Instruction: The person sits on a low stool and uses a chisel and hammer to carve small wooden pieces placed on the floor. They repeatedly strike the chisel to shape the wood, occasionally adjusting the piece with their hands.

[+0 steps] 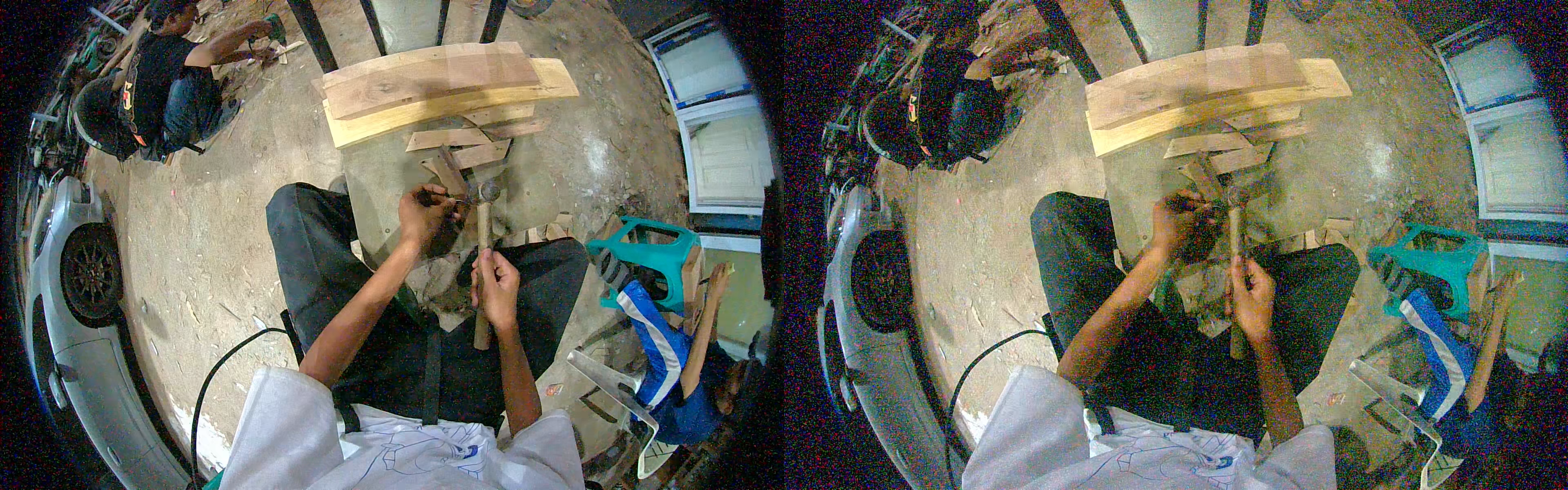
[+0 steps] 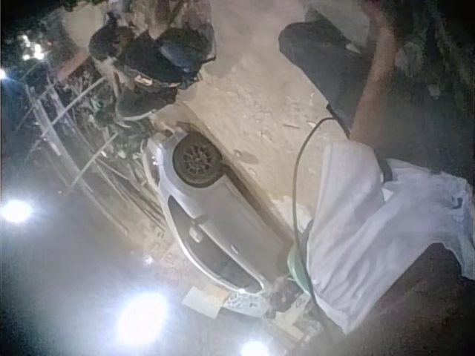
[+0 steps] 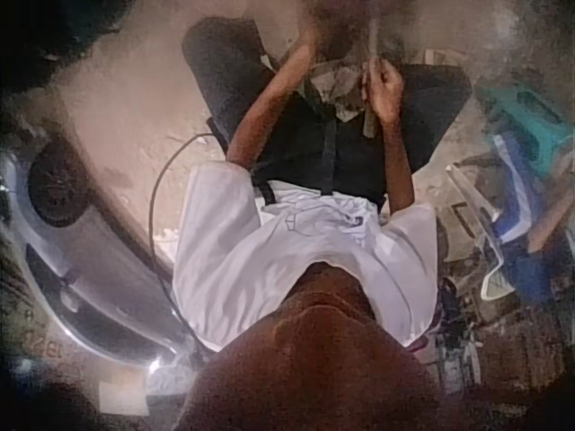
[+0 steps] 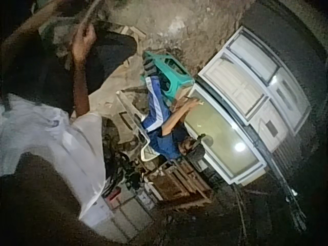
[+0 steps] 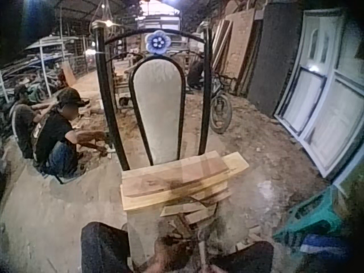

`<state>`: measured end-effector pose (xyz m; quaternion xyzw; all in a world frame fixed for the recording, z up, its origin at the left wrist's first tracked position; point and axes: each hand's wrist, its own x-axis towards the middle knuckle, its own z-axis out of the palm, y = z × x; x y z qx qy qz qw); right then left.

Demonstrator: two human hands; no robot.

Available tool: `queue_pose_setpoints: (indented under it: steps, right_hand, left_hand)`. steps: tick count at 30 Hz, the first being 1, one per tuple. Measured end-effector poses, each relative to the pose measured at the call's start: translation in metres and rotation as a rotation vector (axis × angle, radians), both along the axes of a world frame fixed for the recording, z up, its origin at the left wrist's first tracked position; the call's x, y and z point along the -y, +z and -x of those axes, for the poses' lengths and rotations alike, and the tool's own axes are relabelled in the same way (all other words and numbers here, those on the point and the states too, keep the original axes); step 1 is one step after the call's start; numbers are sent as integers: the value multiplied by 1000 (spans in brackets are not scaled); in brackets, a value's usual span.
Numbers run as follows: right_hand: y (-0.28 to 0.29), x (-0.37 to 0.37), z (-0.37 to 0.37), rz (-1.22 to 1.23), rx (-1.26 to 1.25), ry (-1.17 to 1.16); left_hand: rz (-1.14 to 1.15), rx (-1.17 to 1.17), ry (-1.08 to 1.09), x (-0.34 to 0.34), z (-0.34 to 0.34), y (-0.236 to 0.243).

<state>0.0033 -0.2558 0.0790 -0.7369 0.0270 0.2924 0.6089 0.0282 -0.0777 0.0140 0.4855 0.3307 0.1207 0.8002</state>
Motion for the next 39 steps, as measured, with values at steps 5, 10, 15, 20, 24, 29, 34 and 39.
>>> queue_pose_setpoints:
  steps: [5, 10, 15, 20, 24, 29, 34, 39]
  right_hand:
    - [2, -2, -1, -3, -39, -4]
    - [-5, -1, -1, 8, -4, 2]
    - [-1, -1, 1, -6, -14, 7]
    - [10, -2, 4, 40, 65, 24]
    - [11, -5, 5, 6, 121, 16]
    - [11, -5, 6, 14, 76, 21]
    - [5, -3, 4, 41, 67, 33]
    - [-2, -8, 3, 162, 50, 9]
  left_hand:
    - [1, -10, -26, -1, 1, -1]
    - [44, 25, 4, 2, 1, -9]
    - [-153, -49, -48, -1, 0, 5]
    - [-53, 16, -27, -1, 1, 12]
    - [64, 5, 22, 4, -6, -4]
    - [-17, -76, -18, 1, -1, 13]
    - [-72, -64, -35, -2, 0, 11]
    - [-117, -69, -21, 1, 1, 15]
